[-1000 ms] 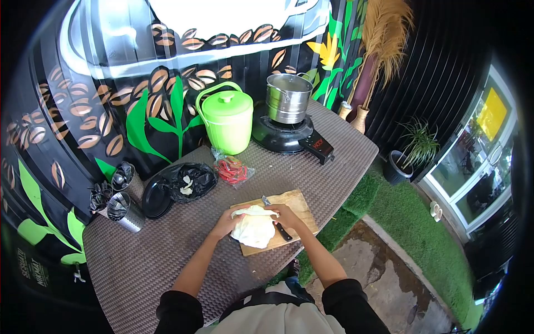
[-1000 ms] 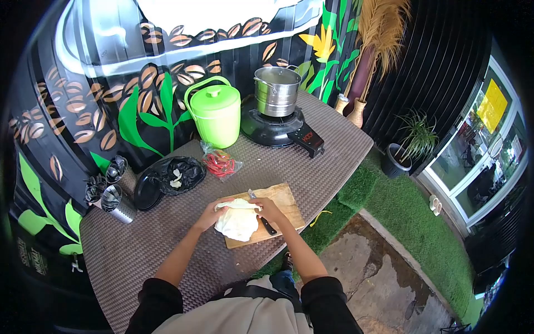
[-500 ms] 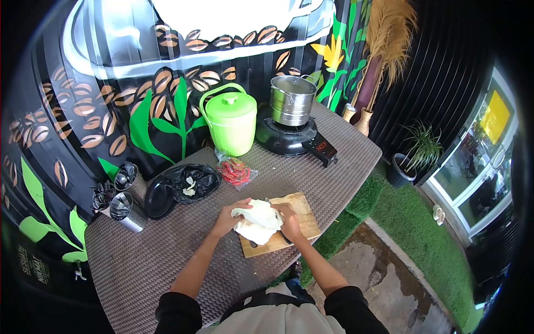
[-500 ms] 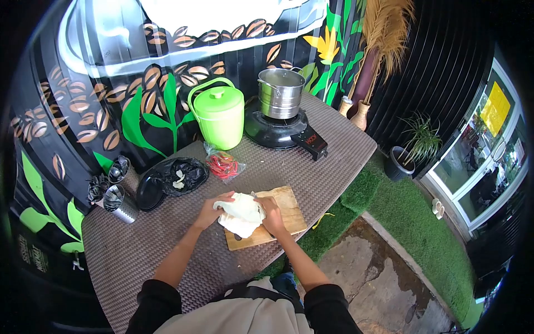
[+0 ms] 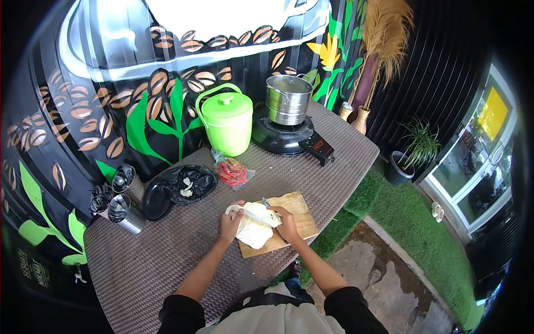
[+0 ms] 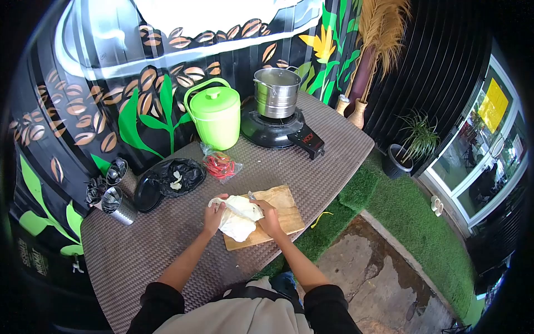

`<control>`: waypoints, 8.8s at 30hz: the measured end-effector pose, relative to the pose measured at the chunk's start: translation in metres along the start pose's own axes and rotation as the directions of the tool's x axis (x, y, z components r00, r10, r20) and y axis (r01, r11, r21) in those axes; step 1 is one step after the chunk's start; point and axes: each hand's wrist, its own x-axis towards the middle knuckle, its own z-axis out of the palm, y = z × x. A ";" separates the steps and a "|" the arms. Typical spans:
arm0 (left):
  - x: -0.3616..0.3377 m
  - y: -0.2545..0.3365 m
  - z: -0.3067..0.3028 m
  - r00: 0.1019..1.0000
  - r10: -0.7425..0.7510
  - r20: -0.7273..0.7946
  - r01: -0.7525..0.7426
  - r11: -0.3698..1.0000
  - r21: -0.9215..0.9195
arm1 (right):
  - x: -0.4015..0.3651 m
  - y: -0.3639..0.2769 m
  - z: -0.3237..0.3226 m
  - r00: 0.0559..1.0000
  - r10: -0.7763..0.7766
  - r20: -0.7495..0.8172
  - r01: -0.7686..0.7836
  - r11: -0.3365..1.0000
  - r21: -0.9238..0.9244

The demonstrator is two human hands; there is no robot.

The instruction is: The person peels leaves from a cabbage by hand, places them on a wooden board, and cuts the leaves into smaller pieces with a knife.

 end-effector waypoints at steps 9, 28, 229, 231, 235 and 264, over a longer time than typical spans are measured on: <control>-0.011 0.002 0.019 0.951 0.200 -0.236 -0.031 0.821 0.571 | -0.009 -0.022 0.013 0.979 -0.130 -0.159 0.128 0.991 -0.024; -0.041 -0.010 0.016 0.897 0.213 -0.387 -0.171 0.975 0.142 | -0.004 -0.044 0.011 0.942 -0.300 -0.149 0.285 0.951 -0.117; -0.027 -0.023 -0.039 0.925 -0.283 0.253 0.354 0.883 -0.308 | -0.031 -0.025 0.065 0.952 0.225 -0.205 -0.173 0.954 0.245; -0.025 -0.025 -0.039 0.917 -0.321 0.236 0.383 0.872 -0.303 | -0.028 -0.037 0.062 0.933 0.292 -0.213 -0.226 0.931 0.287; -0.030 -0.030 -0.038 0.923 -0.330 0.197 0.378 0.872 -0.312 | -0.037 -0.040 0.070 0.936 0.284 -0.208 -0.230 0.941 0.247; -0.025 -0.005 -0.029 0.946 -0.285 0.156 0.313 0.929 -0.200 | -0.040 -0.017 0.068 0.975 0.220 0.042 -0.222 0.971 0.088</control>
